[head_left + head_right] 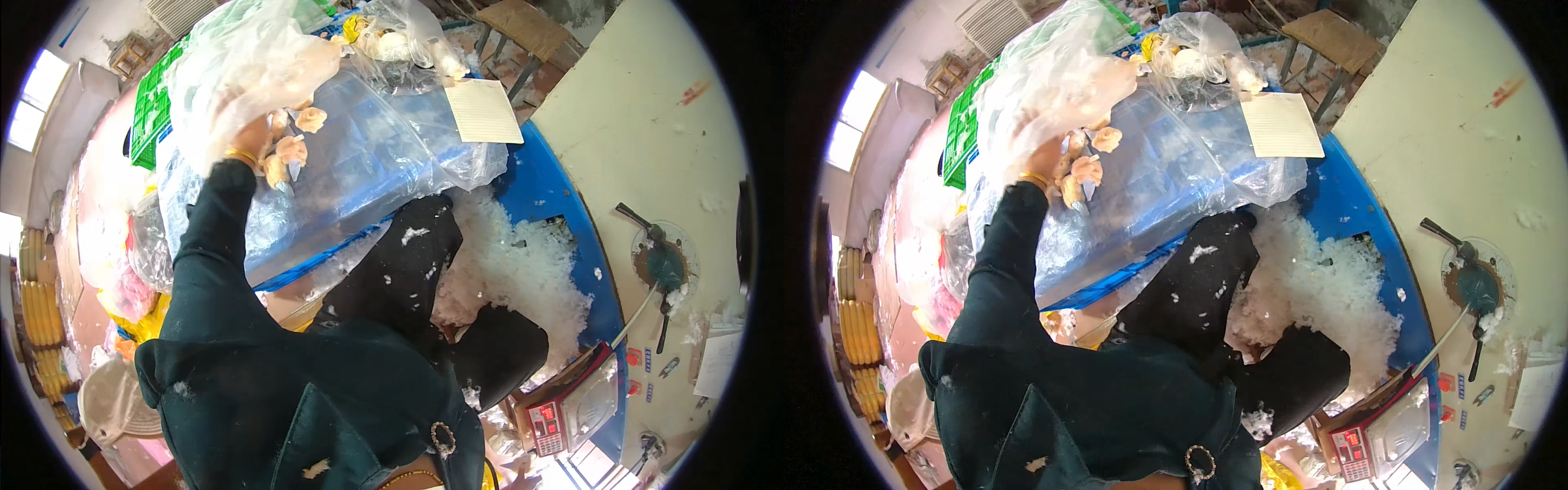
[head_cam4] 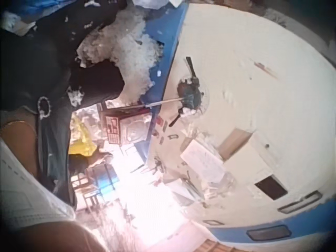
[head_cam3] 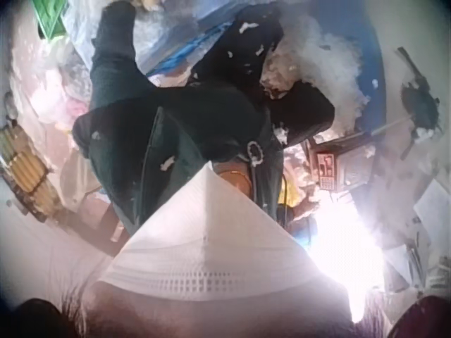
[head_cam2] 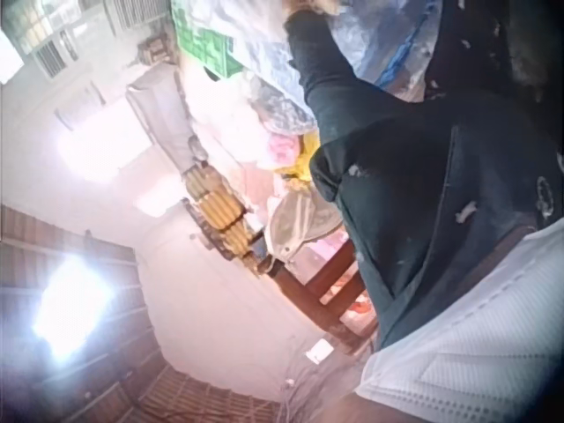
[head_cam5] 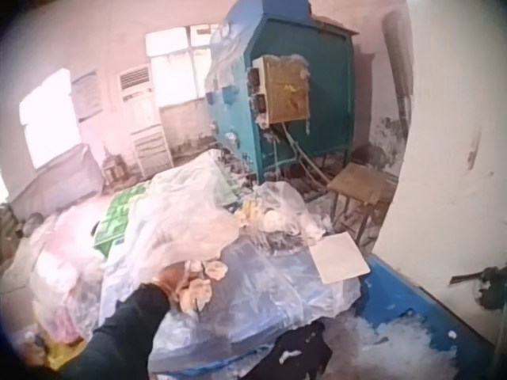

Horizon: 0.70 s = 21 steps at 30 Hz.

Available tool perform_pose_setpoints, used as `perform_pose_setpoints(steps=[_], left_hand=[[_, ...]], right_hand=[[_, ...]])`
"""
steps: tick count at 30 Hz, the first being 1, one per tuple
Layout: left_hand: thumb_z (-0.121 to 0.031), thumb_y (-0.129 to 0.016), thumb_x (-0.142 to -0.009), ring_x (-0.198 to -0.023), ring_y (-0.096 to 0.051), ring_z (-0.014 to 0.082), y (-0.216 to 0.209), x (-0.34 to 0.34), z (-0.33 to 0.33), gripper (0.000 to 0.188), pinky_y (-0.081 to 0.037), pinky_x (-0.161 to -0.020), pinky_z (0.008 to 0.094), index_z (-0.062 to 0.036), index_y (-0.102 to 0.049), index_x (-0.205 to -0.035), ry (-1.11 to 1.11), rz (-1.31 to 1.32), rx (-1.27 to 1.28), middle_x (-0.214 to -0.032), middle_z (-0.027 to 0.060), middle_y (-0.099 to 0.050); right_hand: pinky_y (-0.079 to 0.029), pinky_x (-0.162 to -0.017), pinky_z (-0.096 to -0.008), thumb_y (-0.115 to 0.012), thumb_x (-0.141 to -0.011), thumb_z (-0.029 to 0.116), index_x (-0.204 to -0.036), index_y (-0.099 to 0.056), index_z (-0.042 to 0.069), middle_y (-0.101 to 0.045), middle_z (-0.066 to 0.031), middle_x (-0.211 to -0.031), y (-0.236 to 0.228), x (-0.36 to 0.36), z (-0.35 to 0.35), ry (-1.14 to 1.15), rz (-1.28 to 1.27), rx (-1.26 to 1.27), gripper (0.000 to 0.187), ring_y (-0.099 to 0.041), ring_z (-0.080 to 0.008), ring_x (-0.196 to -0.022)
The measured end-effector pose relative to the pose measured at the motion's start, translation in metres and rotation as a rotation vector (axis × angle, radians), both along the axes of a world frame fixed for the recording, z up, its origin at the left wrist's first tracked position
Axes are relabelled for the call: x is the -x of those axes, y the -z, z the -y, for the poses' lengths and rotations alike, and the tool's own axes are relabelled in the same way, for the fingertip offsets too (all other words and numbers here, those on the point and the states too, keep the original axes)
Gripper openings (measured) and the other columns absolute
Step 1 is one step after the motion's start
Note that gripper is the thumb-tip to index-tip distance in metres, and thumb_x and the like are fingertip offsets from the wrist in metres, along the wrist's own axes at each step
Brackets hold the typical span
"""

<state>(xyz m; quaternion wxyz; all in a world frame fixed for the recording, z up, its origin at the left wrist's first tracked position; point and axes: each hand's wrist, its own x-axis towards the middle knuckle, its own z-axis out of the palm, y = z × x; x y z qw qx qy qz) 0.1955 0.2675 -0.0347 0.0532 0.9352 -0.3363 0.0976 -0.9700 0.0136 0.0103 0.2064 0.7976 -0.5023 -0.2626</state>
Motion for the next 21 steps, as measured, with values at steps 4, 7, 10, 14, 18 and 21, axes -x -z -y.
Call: perform_pose_setpoints(steps=[4, 7, 10, 14, 18, 21], left_hand=[[-0.026, -0.046, -0.095, -0.118, -0.054, 0.0293, -0.083, -0.063, -0.032, 0.038, -0.040, -0.099, 0.0376, -0.0017, -0.058, -0.122, -0.299, -0.133, -0.066, -0.121, 0.0169, -0.062], [-0.025, -0.046, -0.096, -0.119, -0.054, 0.0287, -0.078, -0.086, -0.039, 0.038, -0.040, -0.100, 0.0371, -0.0022, -0.057, -0.124, -0.369, -0.303, 0.014, -0.123, 0.0163, -0.061], [-0.025, -0.046, -0.096, -0.120, -0.053, 0.0282, -0.038, -0.082, -0.008, 0.038, -0.040, -0.101, 0.0367, -0.0028, -0.056, -0.126, -0.295, -0.572, 0.241, -0.126, 0.0157, -0.060], [-0.024, -0.045, -0.096, -0.121, -0.053, 0.0274, 0.019, -0.028, 0.060, 0.039, -0.040, -0.101, 0.0361, -0.0035, -0.055, -0.128, -0.015, -0.833, 0.428, -0.130, 0.0149, -0.058], [-0.020, -0.045, -0.096, -0.120, -0.055, 0.0284, 0.045, -0.005, 0.123, 0.047, -0.041, -0.100, 0.0367, -0.0039, -0.040, -0.140, 0.527, -0.239, -0.023, -0.133, 0.0151, -0.056], [-0.023, -0.045, -0.096, -0.113, -0.060, 0.0300, 0.007, 0.025, 0.158, 0.052, -0.044, -0.097, 0.0384, -0.0053, -0.034, -0.143, 0.437, -0.201, -0.336, -0.133, 0.0152, -0.056]], right_hand=[[-0.043, -0.094, -0.0372, -0.047, -0.091, 0.012, -0.150, -0.009, 0.016, -0.014, 0.0039, -0.146, 0.012, -0.084, -0.041, 1.075, 0.617, -0.190, 0.070, -0.023, -0.0153, -0.127], [-0.046, -0.086, -0.0382, -0.051, -0.091, 0.020, -0.147, -0.016, 0.015, -0.025, -0.0011, -0.139, 0.004, -0.112, -0.052, 1.224, 0.735, -0.236, 0.066, -0.033, -0.0196, -0.116], [-0.048, -0.079, -0.0391, -0.054, -0.091, 0.028, -0.145, -0.023, 0.014, -0.036, -0.0061, -0.131, 0.001, -0.124, -0.069, 1.329, 0.839, -0.246, 0.064, -0.044, -0.0238, -0.105], [-0.051, -0.069, -0.0403, -0.059, -0.090, 0.039, -0.141, -0.032, 0.013, -0.050, -0.0127, -0.120, -0.003, -0.127, -0.066, 1.382, 1.003, -0.245, 0.063, -0.058, -0.0296, -0.090], [-0.049, -0.054, -0.0320, -0.060, -0.092, 0.043, -0.141, -0.032, 0.016, -0.057, -0.0128, -0.111, -0.006, -0.151, -0.024, 1.264, 1.206, -0.281, 0.062, -0.065, -0.0258, -0.071], [-0.048, -0.050, -0.0294, -0.060, -0.093, 0.038, -0.141, -0.033, 0.014, -0.057, -0.0133, -0.116, -0.028, -0.203, 0.018, 1.162, 1.188, -0.298, 0.059, -0.065, -0.0236, -0.070]])
